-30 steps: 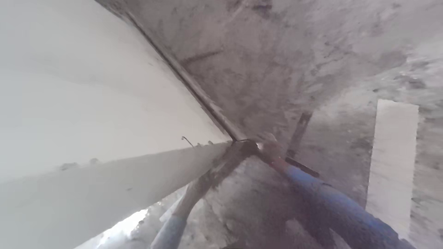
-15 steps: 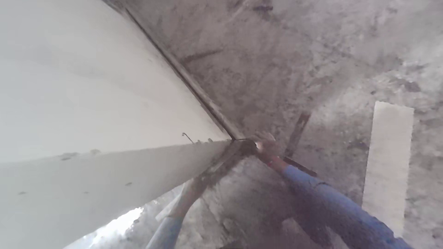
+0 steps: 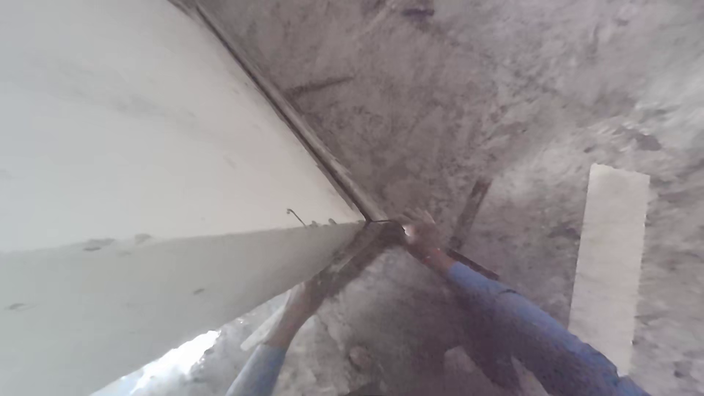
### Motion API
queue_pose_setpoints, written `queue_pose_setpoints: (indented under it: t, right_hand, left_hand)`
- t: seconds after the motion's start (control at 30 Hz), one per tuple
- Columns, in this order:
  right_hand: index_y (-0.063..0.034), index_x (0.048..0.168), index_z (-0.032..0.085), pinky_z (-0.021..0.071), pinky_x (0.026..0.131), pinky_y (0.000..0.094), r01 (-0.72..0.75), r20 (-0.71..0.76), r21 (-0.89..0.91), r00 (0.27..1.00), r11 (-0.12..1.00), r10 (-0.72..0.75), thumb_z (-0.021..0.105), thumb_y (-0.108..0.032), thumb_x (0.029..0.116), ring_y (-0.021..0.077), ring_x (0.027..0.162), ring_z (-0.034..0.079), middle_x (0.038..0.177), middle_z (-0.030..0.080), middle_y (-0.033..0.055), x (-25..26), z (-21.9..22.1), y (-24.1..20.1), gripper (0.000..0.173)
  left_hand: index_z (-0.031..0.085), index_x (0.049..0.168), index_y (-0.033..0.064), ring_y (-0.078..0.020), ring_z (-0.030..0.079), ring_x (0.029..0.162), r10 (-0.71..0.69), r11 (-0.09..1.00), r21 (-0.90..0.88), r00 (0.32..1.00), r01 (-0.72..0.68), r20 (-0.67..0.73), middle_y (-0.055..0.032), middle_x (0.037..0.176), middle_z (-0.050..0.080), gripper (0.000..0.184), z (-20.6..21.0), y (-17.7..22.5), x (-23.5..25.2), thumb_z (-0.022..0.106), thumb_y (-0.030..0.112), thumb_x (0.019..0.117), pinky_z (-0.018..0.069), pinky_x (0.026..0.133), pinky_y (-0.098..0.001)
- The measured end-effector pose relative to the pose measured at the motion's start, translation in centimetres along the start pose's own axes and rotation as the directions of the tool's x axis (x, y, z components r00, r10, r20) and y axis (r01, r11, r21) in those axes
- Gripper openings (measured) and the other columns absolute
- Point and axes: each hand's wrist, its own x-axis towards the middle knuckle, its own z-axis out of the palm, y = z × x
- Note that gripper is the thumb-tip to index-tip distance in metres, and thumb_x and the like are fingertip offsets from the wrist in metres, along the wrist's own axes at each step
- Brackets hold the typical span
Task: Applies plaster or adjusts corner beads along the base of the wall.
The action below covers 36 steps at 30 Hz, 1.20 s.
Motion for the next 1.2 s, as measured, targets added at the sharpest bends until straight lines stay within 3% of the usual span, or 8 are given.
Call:
queue_pose_setpoints:
  t: [0.43, 0.67, 0.9, 1.0, 1.07, 1.13, 1.17, 1.2]
  right_hand:
    - [-0.0251, 0.110, 0.077, 0.0539, 0.092, 0.0501, -0.003, -0.008, -0.026, 1.000, 1.000, 0.003, 0.058, -0.031, 0.0965, 0.0258, 0.107, 0.069, 0.113, 0.075, 0.0015, 0.0, 0.5, 0.1, 0.024]
    - [-0.0230, 0.104, 0.078, 0.0554, 0.085, 0.0462, 0.024, -0.069, -0.041, 0.997, 0.999, -0.026, 0.057, -0.032, 0.0977, 0.0239, 0.100, 0.070, 0.105, 0.076, 0.0009, 0.1, 0.8, 0.3, 0.024]
    - [-0.0233, 0.106, 0.077, 0.0552, 0.089, 0.0469, 0.036, -0.041, -0.029, 0.998, 0.999, -0.037, 0.056, -0.032, 0.0978, 0.0244, 0.103, 0.070, 0.107, 0.075, 0.0009, 0.2, 0.6, 0.4, 0.025]
    - [-0.0231, 0.105, 0.078, 0.0555, 0.086, 0.0476, 0.052, -0.059, -0.035, 0.997, 0.998, -0.054, 0.056, -0.031, 0.0972, 0.0252, 0.101, 0.070, 0.106, 0.076, 0.0019, 0.2, 0.5, 0.3, 0.024]
    - [-0.0236, 0.105, 0.078, 0.0559, 0.086, 0.0482, 0.054, -0.072, -0.028, 0.996, 0.998, -0.056, 0.057, -0.032, 0.0966, 0.0253, 0.101, 0.071, 0.107, 0.076, 0.0019, 0.1, 0.6, 0.3, 0.025]
    - [-0.0232, 0.113, 0.078, 0.0533, 0.095, 0.0506, -0.008, -0.014, 0.040, 1.000, 0.999, 0.009, 0.059, -0.034, 0.0962, 0.0249, 0.110, 0.069, 0.117, 0.075, 0.0018, -0.1, 0.3, 0.0, 0.028]
    - [-0.0224, 0.119, 0.076, 0.0507, 0.102, 0.0515, -0.069, 0.052, 0.090, 0.997, 0.994, 0.064, 0.060, -0.033, 0.0970, 0.0246, 0.117, 0.067, 0.123, 0.073, 0.0022, -0.3, 0.0, -0.3, 0.029]
    - [-0.0196, 0.123, 0.075, 0.0483, 0.106, 0.0533, -0.113, 0.105, 0.133, 0.989, 0.985, 0.099, 0.061, -0.029, 0.0973, 0.0264, 0.121, 0.065, 0.126, 0.072, 0.0050, -0.4, -0.3, -0.7, 0.031]
  left_hand:
    - [0.058, 0.146, 0.0214, -0.0306, 0.065, 0.122, 0.024, 0.999, 0.027, 0.999, -0.023, -0.034, -0.0126, 0.132, 0.068, 0.047, 0.2, -0.3, 0.1, 0.050, 0.046, 0.1064, 0.0484, 0.106, -0.0562]
    - [0.061, 0.142, 0.0165, -0.0305, 0.066, 0.121, 0.042, 0.999, 0.030, 0.998, -0.041, -0.036, -0.0133, 0.130, 0.069, 0.048, -0.1, 0.1, -0.2, 0.050, 0.047, 0.1062, 0.0486, 0.106, -0.0551]
    - [0.058, 0.146, 0.0205, -0.0339, 0.066, 0.119, -0.034, 0.999, 0.004, 0.998, 0.034, 0.061, -0.0147, 0.131, 0.068, 0.047, -0.4, 0.3, -0.3, 0.048, 0.046, 0.1073, 0.0489, 0.104, -0.0579]
    - [0.056, 0.146, 0.0091, -0.0373, 0.065, 0.119, 0.068, 0.997, -0.026, 0.997, -0.067, 0.031, -0.0212, 0.132, 0.066, 0.046, -1.7, 2.9, -2.0, 0.048, 0.035, 0.1090, 0.0480, 0.104, -0.0575]
    - [0.052, 0.145, -0.0028, -0.0355, 0.057, 0.131, 0.026, 0.998, -0.056, 0.996, -0.021, 0.084, -0.0255, 0.141, 0.059, 0.043, -5.2, 10.0, -5.2, 0.048, 0.019, 0.1089, 0.0407, 0.114, -0.0479]
    - [0.047, 0.149, -0.0017, -0.0314, 0.049, 0.139, -0.129, 0.990, -0.038, 0.978, 0.137, 0.163, -0.0227, 0.149, 0.052, 0.042, -7.2, 14.3, -6.5, 0.046, 0.012, 0.1095, 0.0336, 0.118, -0.0410]
    - [0.046, 0.152, 0.0031, -0.0320, 0.048, 0.141, -0.138, 0.990, -0.019, 0.978, 0.143, 0.157, -0.0213, 0.151, 0.051, 0.044, -6.4, 12.4, -5.9, 0.045, 0.019, 0.1109, 0.0331, 0.119, -0.0435]
    - [0.050, 0.150, 0.0038, -0.0357, 0.056, 0.133, -0.006, 1.000, 0.008, 0.997, 0.006, 0.076, -0.0234, 0.144, 0.058, 0.045, -4.5, 7.9, -4.7, 0.046, 0.026, 0.1108, 0.0402, 0.115, -0.0486]
